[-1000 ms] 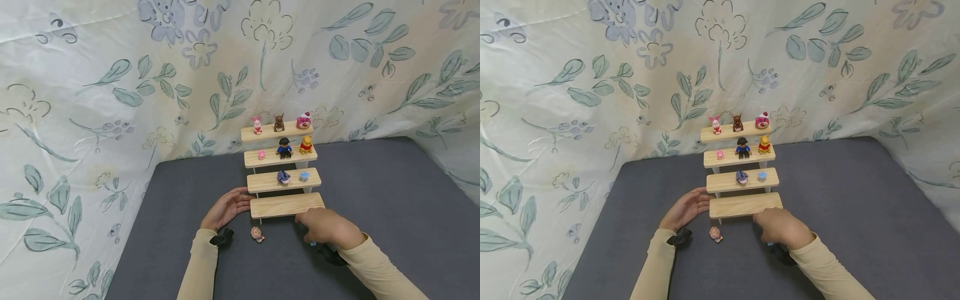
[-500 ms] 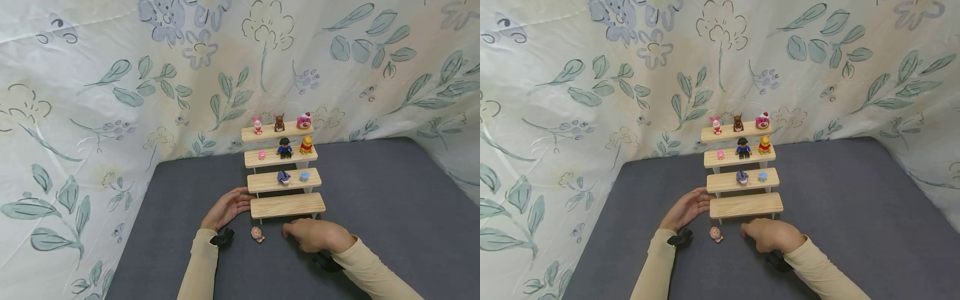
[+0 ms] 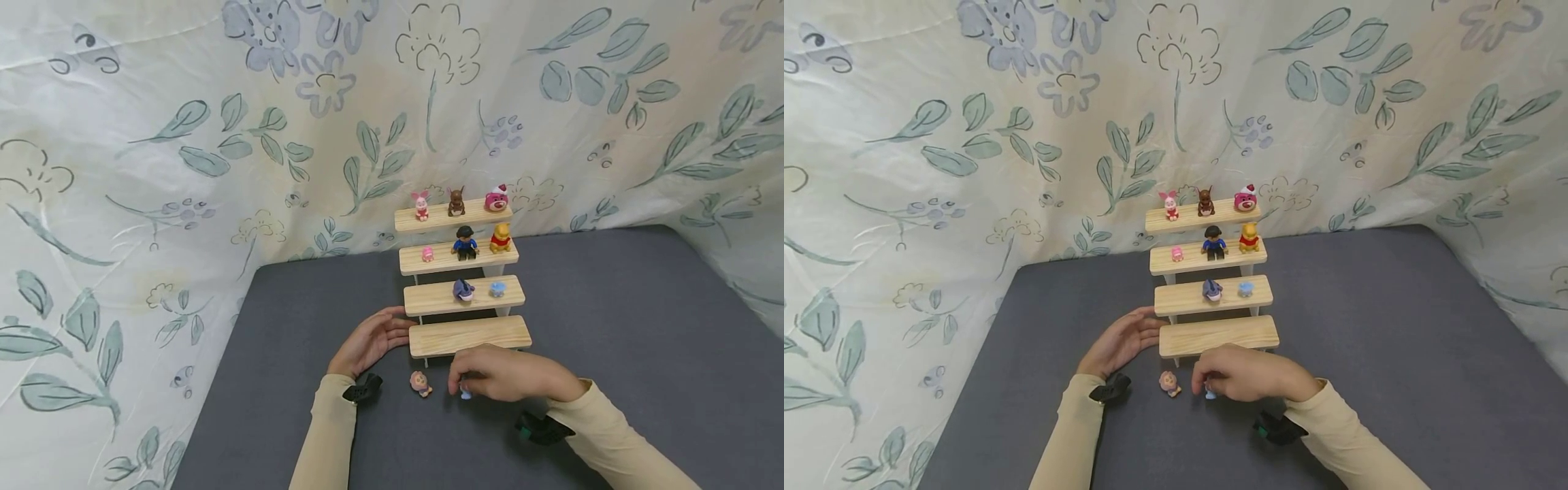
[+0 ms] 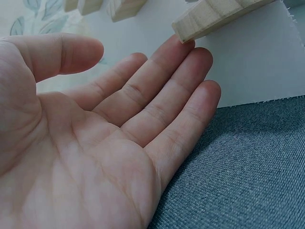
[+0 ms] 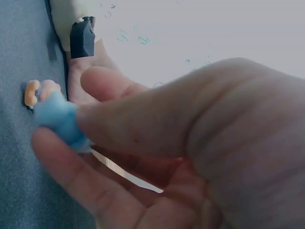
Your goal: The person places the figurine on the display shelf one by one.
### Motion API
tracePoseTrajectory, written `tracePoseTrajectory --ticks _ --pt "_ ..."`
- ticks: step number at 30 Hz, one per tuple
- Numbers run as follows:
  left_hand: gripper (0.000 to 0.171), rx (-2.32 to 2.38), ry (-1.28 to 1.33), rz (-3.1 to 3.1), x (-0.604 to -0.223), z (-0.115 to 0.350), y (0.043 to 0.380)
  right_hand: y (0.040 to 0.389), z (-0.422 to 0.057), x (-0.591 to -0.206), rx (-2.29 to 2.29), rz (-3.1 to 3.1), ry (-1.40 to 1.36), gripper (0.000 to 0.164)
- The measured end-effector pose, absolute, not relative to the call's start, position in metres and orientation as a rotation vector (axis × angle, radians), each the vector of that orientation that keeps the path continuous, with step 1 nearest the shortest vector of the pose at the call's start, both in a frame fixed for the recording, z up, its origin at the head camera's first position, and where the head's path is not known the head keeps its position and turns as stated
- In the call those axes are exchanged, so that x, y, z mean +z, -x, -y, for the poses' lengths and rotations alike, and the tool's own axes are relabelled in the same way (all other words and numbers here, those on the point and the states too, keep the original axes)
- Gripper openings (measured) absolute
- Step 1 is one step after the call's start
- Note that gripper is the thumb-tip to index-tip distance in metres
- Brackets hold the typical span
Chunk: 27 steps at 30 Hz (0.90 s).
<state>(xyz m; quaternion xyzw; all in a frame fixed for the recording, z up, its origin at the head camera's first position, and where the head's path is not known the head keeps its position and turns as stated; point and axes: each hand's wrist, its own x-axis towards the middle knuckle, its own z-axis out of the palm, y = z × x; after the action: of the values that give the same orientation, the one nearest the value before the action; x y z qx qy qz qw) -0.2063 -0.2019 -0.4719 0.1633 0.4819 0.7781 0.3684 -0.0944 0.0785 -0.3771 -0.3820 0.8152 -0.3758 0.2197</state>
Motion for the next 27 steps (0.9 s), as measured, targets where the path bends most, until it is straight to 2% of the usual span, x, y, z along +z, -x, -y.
tracePoseTrajectory --ticks 6,14,19,27 --pt "0.04 2.005 -0.402 -1.233 -0.473 0.201 0.206 0.098 -0.081 -0.379 -1.179 -2.271 1.062 0.028" --pt "0.039 2.01 -0.375 -1.254 -0.472 0.201 0.206 0.103 -0.085 -0.374 -1.344 -2.394 0.941 0.02" --pt "0.039 2.008 -0.375 -1.263 -0.471 0.2 0.206 0.103 -0.087 -0.368 -1.383 -2.473 0.839 0.023" --pt "0.039 1.999 -0.38 -1.27 -0.472 0.201 0.206 0.106 -0.09 -0.357 -1.444 -2.537 0.762 0.017"
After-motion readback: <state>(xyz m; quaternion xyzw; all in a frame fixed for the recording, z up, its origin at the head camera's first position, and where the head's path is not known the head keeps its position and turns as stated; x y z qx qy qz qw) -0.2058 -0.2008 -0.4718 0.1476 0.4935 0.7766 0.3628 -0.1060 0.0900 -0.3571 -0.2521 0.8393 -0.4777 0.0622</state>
